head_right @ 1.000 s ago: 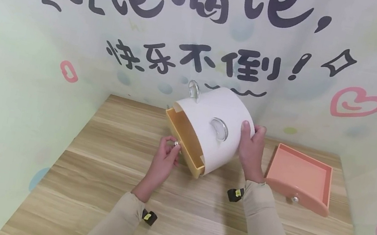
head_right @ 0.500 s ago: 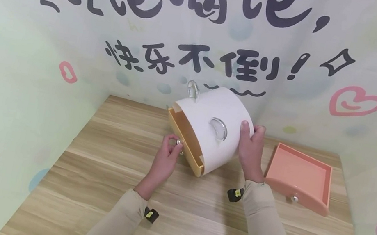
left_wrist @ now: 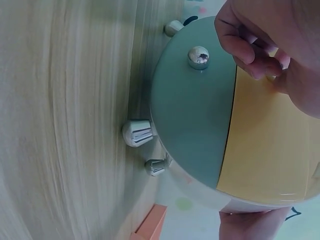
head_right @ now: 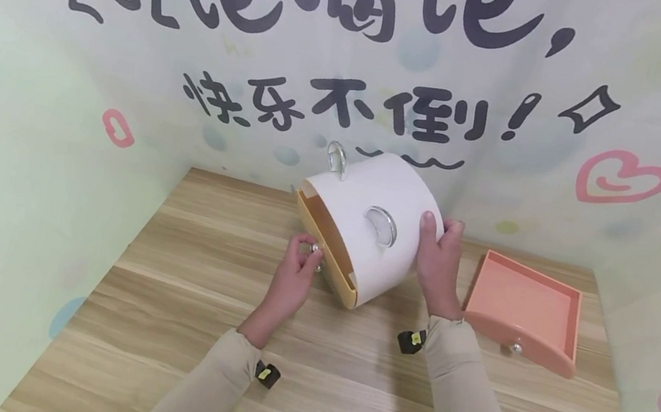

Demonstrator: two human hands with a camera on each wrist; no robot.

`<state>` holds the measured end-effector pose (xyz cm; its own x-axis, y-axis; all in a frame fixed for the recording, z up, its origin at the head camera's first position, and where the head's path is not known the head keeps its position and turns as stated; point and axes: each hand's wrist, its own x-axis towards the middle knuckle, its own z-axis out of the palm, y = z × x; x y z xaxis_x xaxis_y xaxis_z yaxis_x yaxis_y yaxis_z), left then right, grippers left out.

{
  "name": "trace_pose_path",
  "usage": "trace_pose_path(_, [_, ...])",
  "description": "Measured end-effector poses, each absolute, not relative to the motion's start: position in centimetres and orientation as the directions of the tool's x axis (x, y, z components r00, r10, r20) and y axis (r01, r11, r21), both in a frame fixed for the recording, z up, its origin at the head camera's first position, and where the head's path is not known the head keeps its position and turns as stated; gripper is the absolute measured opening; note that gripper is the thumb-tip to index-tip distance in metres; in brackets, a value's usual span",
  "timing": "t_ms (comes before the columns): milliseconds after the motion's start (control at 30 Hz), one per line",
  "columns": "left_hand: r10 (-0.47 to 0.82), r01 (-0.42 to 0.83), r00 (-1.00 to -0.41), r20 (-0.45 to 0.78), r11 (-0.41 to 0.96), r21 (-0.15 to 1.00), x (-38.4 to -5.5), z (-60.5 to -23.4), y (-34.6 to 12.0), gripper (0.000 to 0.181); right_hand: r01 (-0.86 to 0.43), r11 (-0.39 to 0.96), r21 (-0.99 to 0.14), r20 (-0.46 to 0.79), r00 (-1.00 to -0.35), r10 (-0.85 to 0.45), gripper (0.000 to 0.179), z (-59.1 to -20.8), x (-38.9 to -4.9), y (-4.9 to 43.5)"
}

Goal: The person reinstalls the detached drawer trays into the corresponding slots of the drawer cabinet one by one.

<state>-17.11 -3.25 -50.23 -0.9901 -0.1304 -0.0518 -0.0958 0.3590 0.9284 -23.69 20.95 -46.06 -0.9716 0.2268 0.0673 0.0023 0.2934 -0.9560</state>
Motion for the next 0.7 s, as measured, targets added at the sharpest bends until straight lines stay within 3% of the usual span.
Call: trace_pose_path(700, [-0.082,-0.075,-0.995,-0.055,0.276,0.958,-17.68,-51.07,-3.04,0.026,-0.02,0.282,-0.959,0.091,-0.967,0.239,0.044,-46.35,-23.86,20.89])
